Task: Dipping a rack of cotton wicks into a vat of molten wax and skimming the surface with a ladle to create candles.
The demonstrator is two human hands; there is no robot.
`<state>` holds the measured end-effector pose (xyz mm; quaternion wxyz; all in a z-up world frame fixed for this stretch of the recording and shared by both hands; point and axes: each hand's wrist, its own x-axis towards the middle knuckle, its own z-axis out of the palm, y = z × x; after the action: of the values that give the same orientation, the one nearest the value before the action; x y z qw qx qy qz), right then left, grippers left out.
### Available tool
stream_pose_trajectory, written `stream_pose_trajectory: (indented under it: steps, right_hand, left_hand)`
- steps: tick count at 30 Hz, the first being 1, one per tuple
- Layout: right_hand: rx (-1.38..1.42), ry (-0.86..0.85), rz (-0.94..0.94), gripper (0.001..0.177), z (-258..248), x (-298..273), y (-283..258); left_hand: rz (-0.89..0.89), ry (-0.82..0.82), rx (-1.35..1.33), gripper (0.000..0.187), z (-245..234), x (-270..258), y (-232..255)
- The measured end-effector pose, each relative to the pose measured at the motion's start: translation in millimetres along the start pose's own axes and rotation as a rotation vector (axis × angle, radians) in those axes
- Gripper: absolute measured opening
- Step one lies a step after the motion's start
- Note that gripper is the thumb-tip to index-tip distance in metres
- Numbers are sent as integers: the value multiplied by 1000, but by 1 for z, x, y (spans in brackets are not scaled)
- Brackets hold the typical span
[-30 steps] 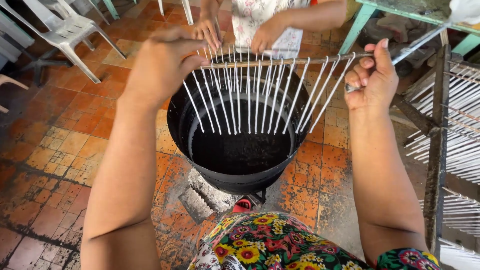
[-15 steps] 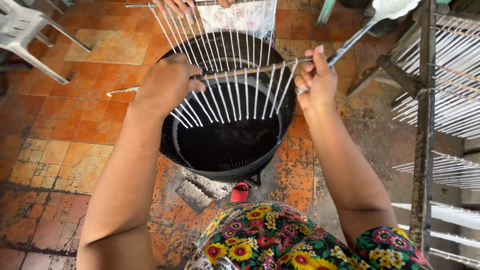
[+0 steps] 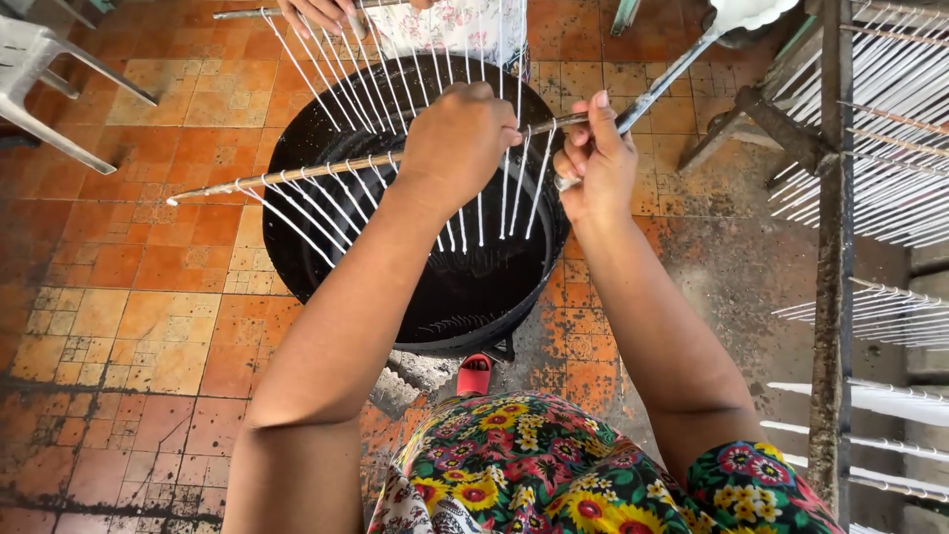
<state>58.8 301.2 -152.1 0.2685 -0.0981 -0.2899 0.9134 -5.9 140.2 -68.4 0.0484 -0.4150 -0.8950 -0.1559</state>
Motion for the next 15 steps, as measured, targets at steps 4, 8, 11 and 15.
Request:
stream_pose_trajectory:
  steps: [4, 8, 11, 15]
  right_hand:
    - [-27, 11, -7, 26, 3, -2, -2]
    - [-18, -2, 6, 23, 0, -2, -3]
    - [-23, 29, 2, 24, -3, -3, -6]
    - [-36, 44, 22, 24, -8, 0, -9]
  left_hand:
    - [77, 74, -27, 17, 5, -3, -12]
    - [1, -4, -23, 18, -37, -22, -7]
    - [-66, -119, 139, 27, -61, -50, -47]
    - [-126, -187, 301, 23, -59, -75, -98]
